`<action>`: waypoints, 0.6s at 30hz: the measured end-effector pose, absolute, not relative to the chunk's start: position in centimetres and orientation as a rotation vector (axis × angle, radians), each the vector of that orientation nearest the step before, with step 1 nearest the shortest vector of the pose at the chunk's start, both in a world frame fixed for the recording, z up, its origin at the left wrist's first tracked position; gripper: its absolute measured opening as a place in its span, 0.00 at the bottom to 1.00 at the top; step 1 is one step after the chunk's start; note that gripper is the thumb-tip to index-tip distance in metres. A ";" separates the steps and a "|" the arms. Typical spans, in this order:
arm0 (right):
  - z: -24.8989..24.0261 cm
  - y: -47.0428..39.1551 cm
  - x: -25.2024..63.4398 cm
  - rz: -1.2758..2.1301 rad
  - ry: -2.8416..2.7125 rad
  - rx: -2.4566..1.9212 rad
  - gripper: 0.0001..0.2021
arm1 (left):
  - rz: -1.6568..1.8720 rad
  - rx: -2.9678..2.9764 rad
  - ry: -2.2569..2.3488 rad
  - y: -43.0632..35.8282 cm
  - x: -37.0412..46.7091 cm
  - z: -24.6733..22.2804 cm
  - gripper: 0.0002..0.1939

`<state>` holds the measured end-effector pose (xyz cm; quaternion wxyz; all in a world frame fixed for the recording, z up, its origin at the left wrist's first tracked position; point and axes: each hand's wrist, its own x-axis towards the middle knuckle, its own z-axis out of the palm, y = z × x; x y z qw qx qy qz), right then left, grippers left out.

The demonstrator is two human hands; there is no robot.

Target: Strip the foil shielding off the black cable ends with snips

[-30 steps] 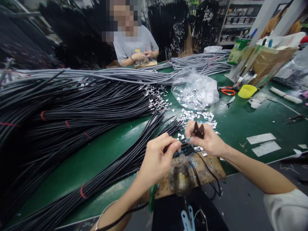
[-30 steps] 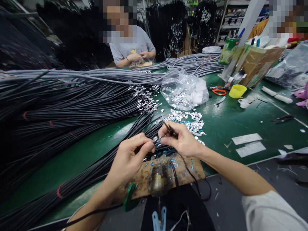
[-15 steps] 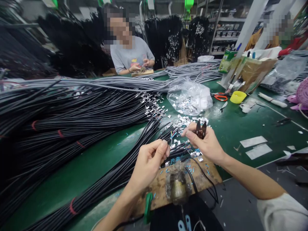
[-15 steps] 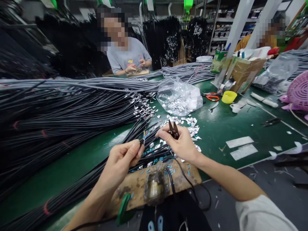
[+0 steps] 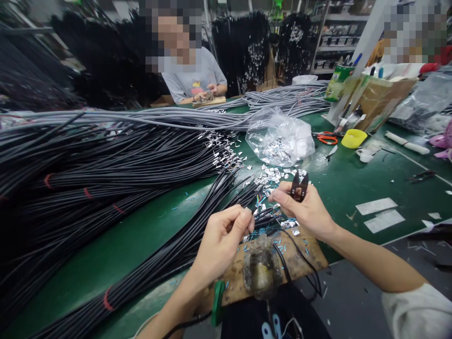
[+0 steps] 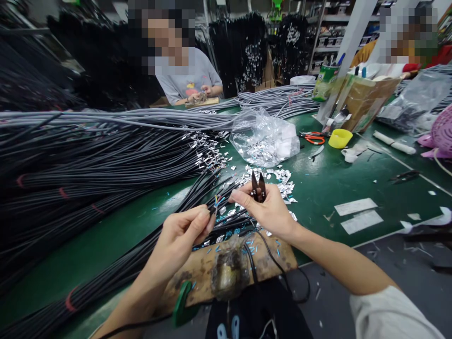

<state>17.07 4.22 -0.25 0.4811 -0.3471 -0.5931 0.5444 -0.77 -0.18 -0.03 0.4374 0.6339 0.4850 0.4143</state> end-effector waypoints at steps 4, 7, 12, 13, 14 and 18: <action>-0.2 4.3 17.1 1.309 -1.424 -0.887 0.13 | 1.021 1.582 1.204 -0.3 -0.8 -0.1 0.22; 0.0 4.3 17.0 1.239 -1.521 -0.909 0.13 | 1.014 1.599 1.208 -0.4 -0.8 -0.1 0.21; -0.5 4.2 17.1 0.674 -1.938 -0.701 0.05 | 0.954 1.639 1.251 -0.5 -0.4 -0.2 0.23; -0.8 4.1 17.1 0.531 -1.994 -0.653 0.04 | 0.946 1.638 1.272 -0.6 -0.3 -0.2 0.23; -1.1 4.0 17.2 0.376 -2.040 -0.611 0.04 | 0.942 1.638 1.300 -0.6 -0.2 -0.2 0.23; -2.2 3.9 17.4 -0.240 -2.193 -0.521 0.05 | 0.981 1.675 1.443 -0.7 0.1 -0.5 0.23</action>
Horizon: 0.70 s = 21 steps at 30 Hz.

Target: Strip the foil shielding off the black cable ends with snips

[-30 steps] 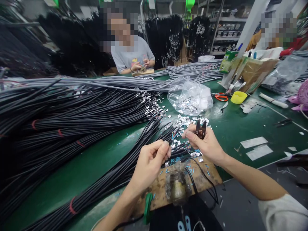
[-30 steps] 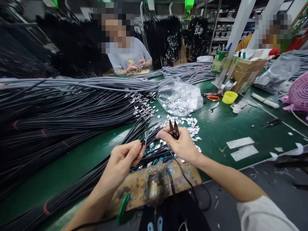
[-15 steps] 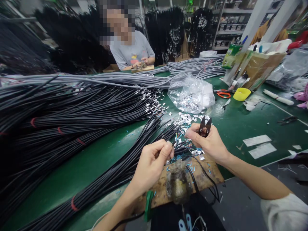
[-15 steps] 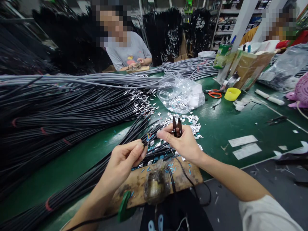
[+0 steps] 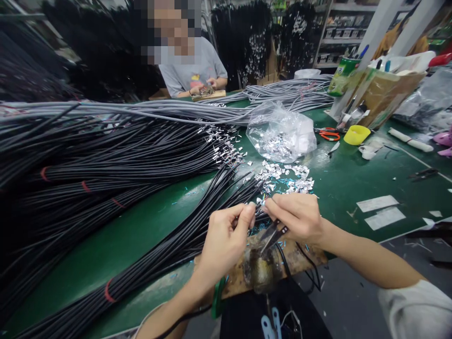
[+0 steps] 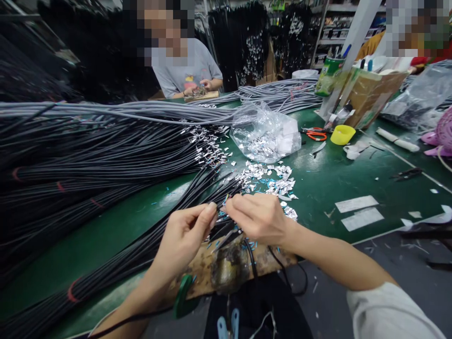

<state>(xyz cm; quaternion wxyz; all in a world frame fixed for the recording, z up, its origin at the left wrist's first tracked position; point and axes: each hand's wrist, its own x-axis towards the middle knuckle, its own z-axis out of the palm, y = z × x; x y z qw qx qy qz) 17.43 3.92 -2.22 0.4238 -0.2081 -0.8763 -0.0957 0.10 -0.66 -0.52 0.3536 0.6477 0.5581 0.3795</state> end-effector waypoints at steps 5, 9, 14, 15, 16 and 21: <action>-2.0 4.1 17.6 -0.098 -2.284 -0.683 0.07 | 1.022 1.747 1.516 -0.7 0.3 -0.7 0.22; -0.7 4.4 17.6 0.562 -2.150 -0.544 0.07 | 0.946 1.782 1.381 -0.3 -0.5 0.0 0.22; -0.2 4.4 17.1 1.492 -1.920 -0.303 0.16 | 0.957 1.822 1.036 0.3 -1.8 0.5 0.17; -0.3 4.4 17.0 1.526 -1.921 -0.338 0.17 | 1.002 1.802 1.030 0.3 -1.8 0.5 0.15; -0.3 4.4 16.9 1.456 -1.940 -0.416 0.18 | 1.058 1.774 1.064 0.3 -1.7 0.4 0.13; -0.3 4.7 16.9 0.719 -1.888 -0.790 0.12 | 1.190 1.655 1.391 -0.1 -0.2 -0.3 0.13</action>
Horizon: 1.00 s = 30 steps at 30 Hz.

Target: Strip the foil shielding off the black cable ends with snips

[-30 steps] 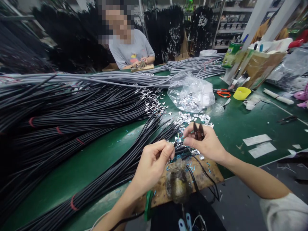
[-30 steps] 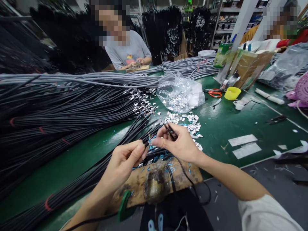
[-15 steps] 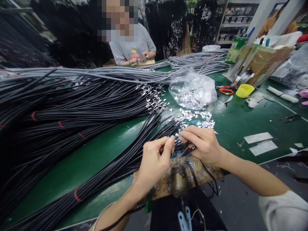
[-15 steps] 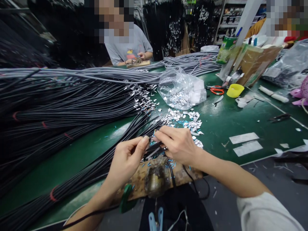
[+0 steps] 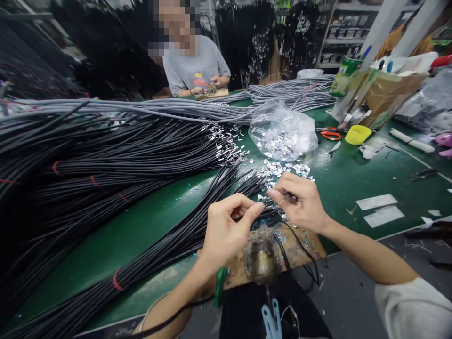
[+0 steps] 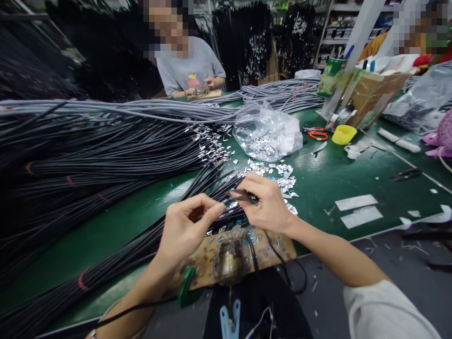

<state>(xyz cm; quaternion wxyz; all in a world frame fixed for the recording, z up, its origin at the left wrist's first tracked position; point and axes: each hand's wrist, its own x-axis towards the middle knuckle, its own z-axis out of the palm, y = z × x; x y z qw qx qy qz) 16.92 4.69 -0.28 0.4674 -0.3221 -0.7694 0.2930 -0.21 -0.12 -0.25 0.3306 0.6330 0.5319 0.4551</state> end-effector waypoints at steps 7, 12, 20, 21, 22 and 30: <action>0.8 5.0 18.2 1.129 -1.531 -0.752 0.16 | 1.107 1.550 1.359 0.3 -0.6 -0.5 0.23; 0.0 4.3 17.7 0.501 -1.934 -0.773 0.06 | 1.090 1.611 1.343 0.0 -0.4 -0.7 0.23; -1.3 4.7 16.9 1.261 -1.904 -0.517 0.14 | 1.021 1.765 1.202 0.6 -1.1 -0.5 0.22; -1.3 4.7 16.7 1.399 -1.886 -0.495 0.16 | 1.042 1.784 1.160 0.8 -1.3 -0.6 0.20; -1.4 4.8 16.7 1.446 -1.891 -0.496 0.16 | 1.075 1.799 1.139 0.9 -1.3 -0.7 0.18; 0.3 6.9 19.3 0.162 -1.671 -1.005 0.09 | 1.389 1.776 1.420 0.0 0.1 -1.2 0.09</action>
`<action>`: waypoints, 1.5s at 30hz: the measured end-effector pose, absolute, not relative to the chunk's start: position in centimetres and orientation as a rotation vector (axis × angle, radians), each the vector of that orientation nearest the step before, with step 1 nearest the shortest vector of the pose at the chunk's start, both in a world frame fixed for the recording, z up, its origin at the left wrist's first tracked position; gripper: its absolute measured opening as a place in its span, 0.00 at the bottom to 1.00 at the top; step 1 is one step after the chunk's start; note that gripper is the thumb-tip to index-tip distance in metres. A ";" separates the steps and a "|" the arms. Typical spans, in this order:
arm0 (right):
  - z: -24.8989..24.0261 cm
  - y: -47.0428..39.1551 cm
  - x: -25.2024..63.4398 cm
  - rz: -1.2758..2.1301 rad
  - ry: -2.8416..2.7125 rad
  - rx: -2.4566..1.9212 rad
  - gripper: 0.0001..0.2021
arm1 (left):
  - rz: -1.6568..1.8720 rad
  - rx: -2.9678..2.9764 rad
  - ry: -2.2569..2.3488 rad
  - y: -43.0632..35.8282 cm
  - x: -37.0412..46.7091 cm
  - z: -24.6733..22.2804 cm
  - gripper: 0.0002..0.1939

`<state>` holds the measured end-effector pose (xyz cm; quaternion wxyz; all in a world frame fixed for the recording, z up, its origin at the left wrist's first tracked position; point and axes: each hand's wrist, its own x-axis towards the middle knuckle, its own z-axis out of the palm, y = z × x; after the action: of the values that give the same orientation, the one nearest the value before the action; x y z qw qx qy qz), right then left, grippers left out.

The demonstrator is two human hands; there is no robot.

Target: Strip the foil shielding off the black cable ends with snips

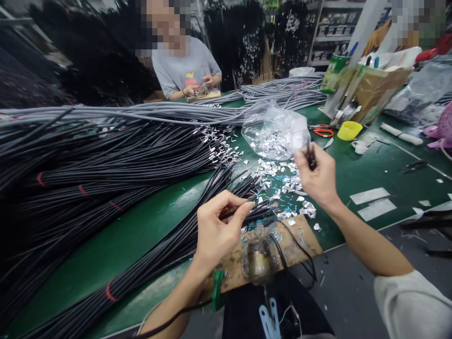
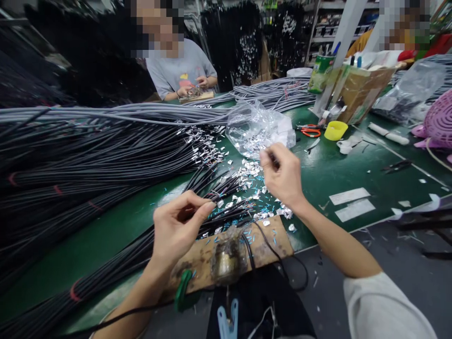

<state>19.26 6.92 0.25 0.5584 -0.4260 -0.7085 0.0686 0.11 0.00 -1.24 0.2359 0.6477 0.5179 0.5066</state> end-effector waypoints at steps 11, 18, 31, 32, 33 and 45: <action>-0.4 4.0 16.8 0.389 -1.878 -0.702 0.02 | 1.630 1.933 1.513 -0.2 0.5 -1.5 0.04; -0.9 3.8 16.9 0.416 -1.828 -0.685 0.06 | 1.640 2.080 1.500 -0.3 0.6 -1.6 0.05; -0.2 4.5 16.8 1.156 -1.628 -0.971 0.05 | 1.629 2.143 1.447 -0.3 0.5 -1.9 0.05; -0.3 4.6 16.7 1.339 -1.547 -0.968 0.05 | 1.626 2.118 1.450 -0.3 0.5 -1.8 0.05; -0.3 4.6 16.6 1.525 -1.449 -0.960 0.04 | 1.617 2.088 1.456 -0.3 0.5 -1.8 0.04; -0.6 4.7 16.7 1.619 -1.403 -0.908 0.06 | 1.416 1.971 1.480 -0.1 0.2 -1.4 0.10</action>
<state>16.68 4.75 -0.57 0.3961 -0.3582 -0.5537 0.6389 0.25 -0.09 -1.37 0.1488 0.6857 0.5148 0.4926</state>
